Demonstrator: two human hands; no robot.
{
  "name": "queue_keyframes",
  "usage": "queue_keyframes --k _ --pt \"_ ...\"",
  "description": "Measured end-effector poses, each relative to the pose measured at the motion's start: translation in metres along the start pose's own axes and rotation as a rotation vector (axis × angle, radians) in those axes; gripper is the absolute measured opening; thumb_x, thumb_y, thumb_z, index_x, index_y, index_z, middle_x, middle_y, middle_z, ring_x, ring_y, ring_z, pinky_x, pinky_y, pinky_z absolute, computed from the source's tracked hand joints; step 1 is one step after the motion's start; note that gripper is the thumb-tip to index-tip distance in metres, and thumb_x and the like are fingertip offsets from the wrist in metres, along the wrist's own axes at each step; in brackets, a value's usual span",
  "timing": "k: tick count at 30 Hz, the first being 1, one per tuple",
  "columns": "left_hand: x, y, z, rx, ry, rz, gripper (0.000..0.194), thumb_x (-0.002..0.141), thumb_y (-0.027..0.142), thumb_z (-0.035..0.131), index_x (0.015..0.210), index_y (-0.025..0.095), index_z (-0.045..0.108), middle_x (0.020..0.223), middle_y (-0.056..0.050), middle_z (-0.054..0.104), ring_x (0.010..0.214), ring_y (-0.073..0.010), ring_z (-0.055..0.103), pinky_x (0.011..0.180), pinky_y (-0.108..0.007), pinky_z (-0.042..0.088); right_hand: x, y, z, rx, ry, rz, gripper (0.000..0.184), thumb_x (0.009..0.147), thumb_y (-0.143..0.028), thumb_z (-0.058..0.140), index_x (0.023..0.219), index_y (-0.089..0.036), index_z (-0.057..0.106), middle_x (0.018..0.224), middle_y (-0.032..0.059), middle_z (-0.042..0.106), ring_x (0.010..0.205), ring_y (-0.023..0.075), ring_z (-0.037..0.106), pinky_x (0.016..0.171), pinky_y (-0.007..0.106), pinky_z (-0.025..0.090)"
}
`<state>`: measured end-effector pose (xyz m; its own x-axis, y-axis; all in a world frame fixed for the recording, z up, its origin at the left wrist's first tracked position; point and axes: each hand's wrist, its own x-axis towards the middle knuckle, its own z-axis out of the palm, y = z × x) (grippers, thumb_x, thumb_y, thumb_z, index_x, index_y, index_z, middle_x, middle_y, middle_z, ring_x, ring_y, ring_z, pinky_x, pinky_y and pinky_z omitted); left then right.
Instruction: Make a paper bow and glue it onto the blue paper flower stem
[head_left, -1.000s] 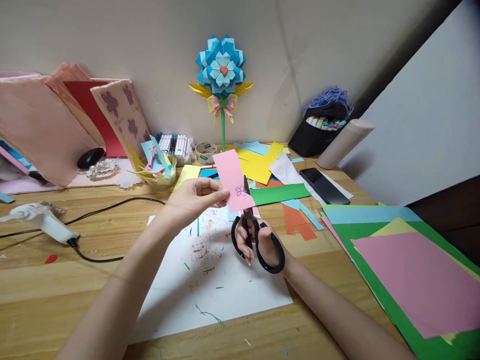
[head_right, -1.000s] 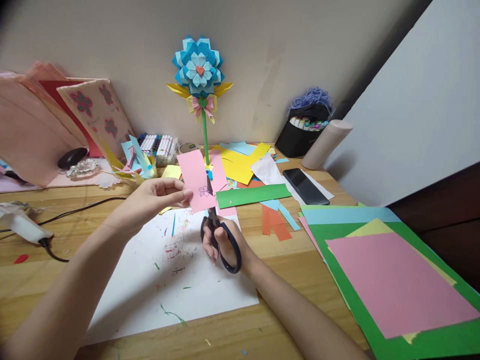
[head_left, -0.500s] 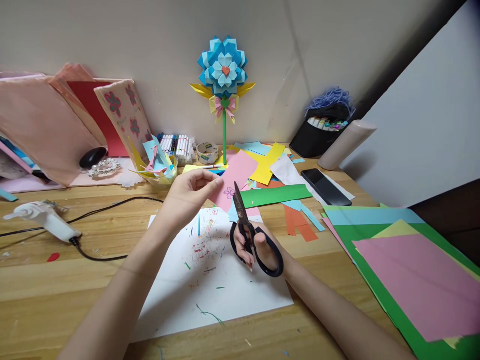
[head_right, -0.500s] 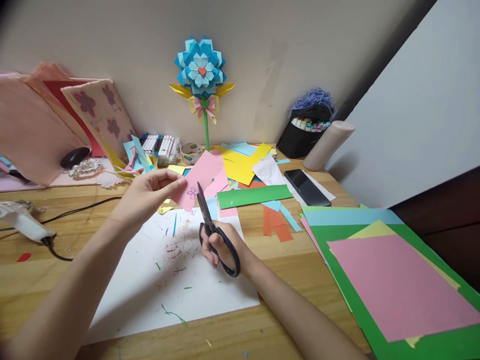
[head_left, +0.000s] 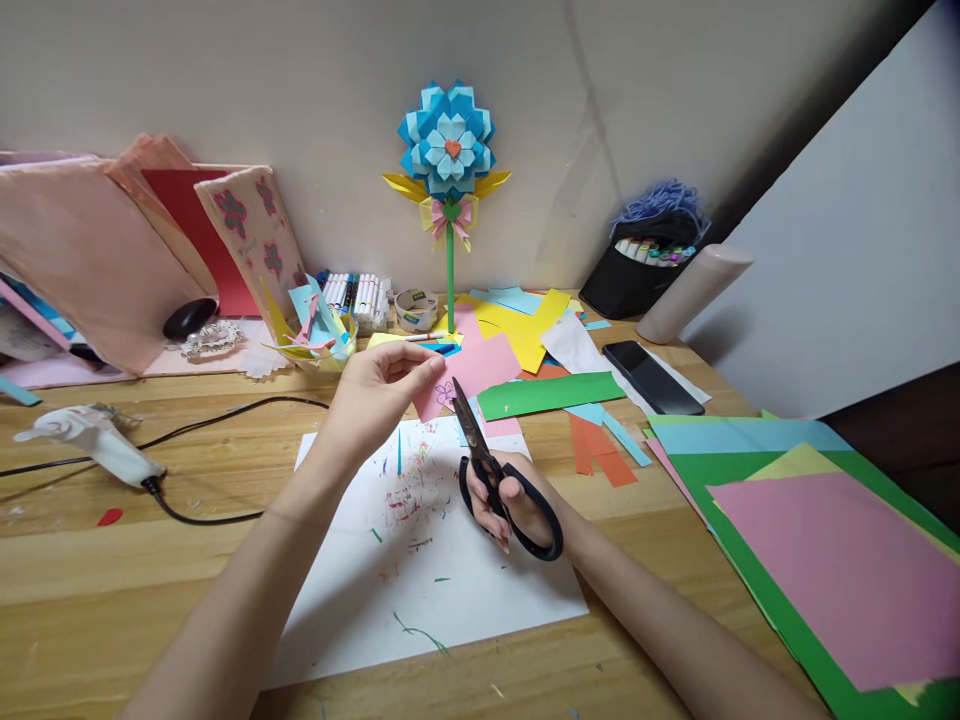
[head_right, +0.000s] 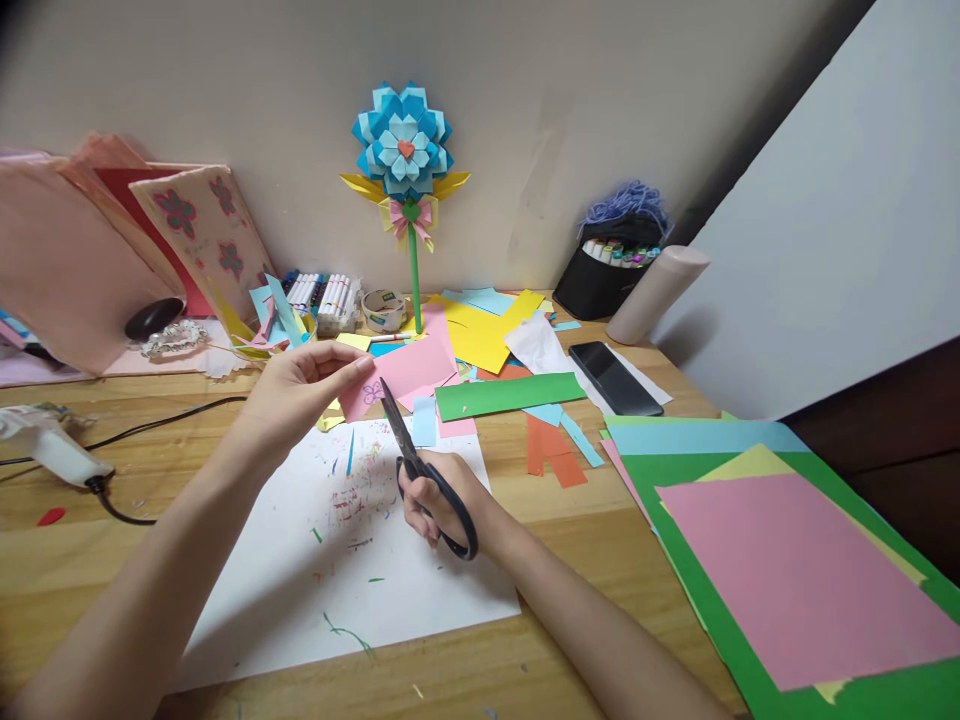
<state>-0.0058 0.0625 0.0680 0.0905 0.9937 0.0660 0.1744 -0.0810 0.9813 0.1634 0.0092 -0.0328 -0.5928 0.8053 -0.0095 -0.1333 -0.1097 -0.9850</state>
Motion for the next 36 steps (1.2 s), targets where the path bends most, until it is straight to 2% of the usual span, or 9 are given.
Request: queue_keyframes --k 3,8,13,18,26,36 --pt "-0.0006 0.0011 0.0008 -0.014 -0.042 -0.044 0.028 0.066 0.037 0.068 0.076 0.011 0.062 0.073 -0.005 0.066 0.063 -0.0113 0.058 0.059 -0.021 0.045 0.0010 -0.0010 0.0007 0.008 0.037 -0.011 0.063 0.059 -0.081 0.041 0.068 -0.018 0.040 0.043 -0.0056 0.043 0.031 0.0048 0.034 0.030 0.017 0.033" --pt "-0.0016 0.0028 0.0022 -0.037 -0.165 -0.170 0.029 0.063 0.038 0.070 0.067 0.011 0.060 0.062 -0.002 0.062 0.061 -0.0109 0.057 0.060 -0.023 0.045 0.0022 -0.0036 0.0021 -0.049 0.099 -0.053 0.066 0.059 -0.083 0.033 0.069 -0.018 0.040 0.045 -0.0043 0.044 0.033 0.0060 0.036 0.033 0.018 0.032" --pt "-0.0024 0.0041 0.0035 0.027 -0.188 -0.162 0.030 0.061 0.038 0.071 0.062 0.011 0.059 0.057 0.000 0.057 0.055 -0.0092 0.052 0.055 -0.021 0.042 0.0024 -0.0053 0.0026 -0.065 0.062 -0.092 0.068 0.060 -0.085 0.025 0.071 -0.019 0.039 0.047 -0.0037 0.044 0.037 0.0075 0.039 0.038 0.021 0.034" --pt "-0.0027 0.0055 0.0015 0.089 -0.218 -0.158 0.028 0.064 0.036 0.069 0.057 0.012 0.057 0.055 0.000 0.056 0.055 -0.0091 0.051 0.054 -0.022 0.041 0.0017 -0.0028 0.0024 -0.082 0.092 -0.093 0.066 0.062 -0.083 0.029 0.071 -0.019 0.040 0.048 -0.0034 0.045 0.037 0.0074 0.038 0.038 0.021 0.034" --pt "-0.0019 0.0071 -0.0017 0.122 -0.230 -0.159 0.029 0.064 0.038 0.068 0.055 0.012 0.057 0.054 0.000 0.056 0.053 -0.0091 0.051 0.053 -0.021 0.040 0.0021 -0.0039 0.0036 -0.053 0.104 -0.075 0.064 0.061 -0.082 0.036 0.070 -0.019 0.040 0.046 -0.0050 0.043 0.034 0.0058 0.035 0.035 0.020 0.033" --pt "-0.0061 0.0096 -0.0020 0.139 -0.141 -0.123 0.036 0.062 0.047 0.068 0.060 0.013 0.060 0.055 0.001 0.056 0.054 -0.0088 0.049 0.053 -0.021 0.039 0.0012 0.0009 0.0008 -0.011 0.108 -0.053 0.064 0.058 -0.081 0.041 0.068 -0.018 0.040 0.044 -0.0046 0.045 0.032 0.0052 0.035 0.031 0.018 0.033"
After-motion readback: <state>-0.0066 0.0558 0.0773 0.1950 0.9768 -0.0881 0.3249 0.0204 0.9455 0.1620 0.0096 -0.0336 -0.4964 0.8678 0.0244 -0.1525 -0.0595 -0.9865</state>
